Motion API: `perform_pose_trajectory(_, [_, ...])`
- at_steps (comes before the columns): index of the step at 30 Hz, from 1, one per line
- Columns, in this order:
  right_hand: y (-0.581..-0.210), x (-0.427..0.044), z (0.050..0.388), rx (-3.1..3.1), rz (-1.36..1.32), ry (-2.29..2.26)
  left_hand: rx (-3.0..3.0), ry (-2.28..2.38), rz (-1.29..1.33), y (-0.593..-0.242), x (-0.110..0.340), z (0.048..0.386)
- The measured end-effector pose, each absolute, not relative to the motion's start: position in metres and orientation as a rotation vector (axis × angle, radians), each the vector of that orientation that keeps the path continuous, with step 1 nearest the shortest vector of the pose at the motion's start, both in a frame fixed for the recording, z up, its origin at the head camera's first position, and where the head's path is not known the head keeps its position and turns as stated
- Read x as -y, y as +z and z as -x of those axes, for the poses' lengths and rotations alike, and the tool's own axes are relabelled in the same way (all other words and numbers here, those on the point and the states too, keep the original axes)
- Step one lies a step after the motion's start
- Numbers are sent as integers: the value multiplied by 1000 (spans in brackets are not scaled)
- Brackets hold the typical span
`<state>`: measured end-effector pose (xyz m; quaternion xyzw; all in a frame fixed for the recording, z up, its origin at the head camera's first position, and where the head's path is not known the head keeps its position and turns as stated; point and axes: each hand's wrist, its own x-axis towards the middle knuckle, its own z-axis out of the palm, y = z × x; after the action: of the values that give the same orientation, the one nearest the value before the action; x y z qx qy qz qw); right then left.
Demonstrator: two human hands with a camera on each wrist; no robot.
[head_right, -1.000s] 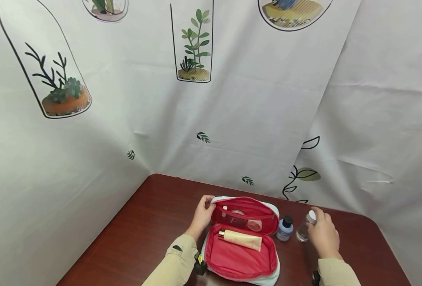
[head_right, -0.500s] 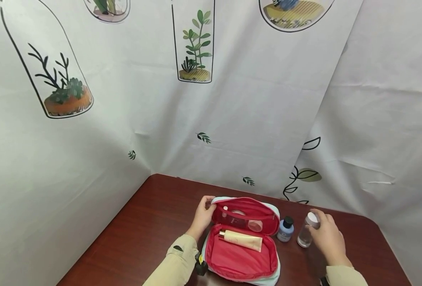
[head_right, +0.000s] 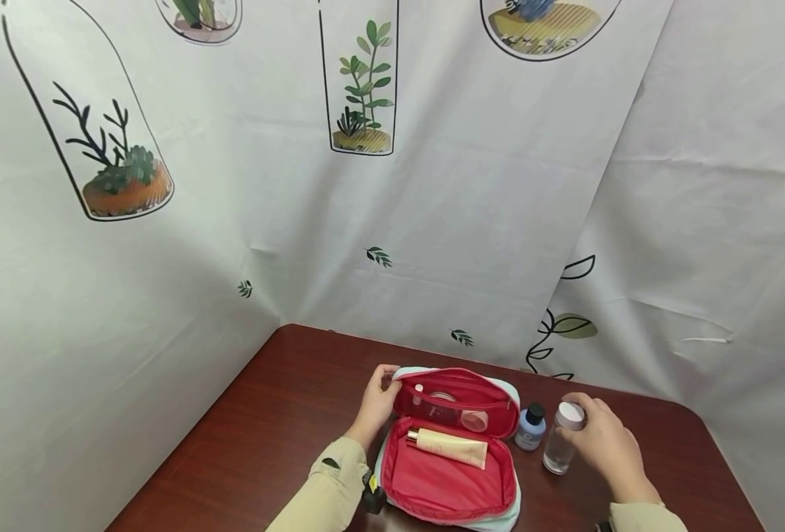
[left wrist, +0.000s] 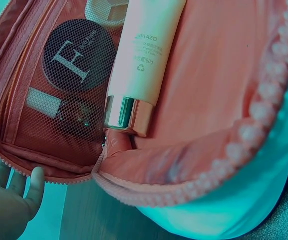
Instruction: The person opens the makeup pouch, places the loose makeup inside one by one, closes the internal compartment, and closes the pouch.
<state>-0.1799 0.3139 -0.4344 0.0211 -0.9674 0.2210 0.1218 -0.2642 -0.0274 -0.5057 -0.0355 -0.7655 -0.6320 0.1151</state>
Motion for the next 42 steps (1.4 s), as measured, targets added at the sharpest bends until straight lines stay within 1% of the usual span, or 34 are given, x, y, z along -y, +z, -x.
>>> perform_pose_trajectory(14, [-418,-297,179,2825,-147,607,2243,-1864,106,-506,29,262])
perform_pose_trajectory(32, [-393,-257,178,2845,-280,674,2225,-1874,119,-506,30,263])
perform_pose_trajectory(42, [-390,-239,179,2862,-286,678,2227,-1884,119,-504,30,262])
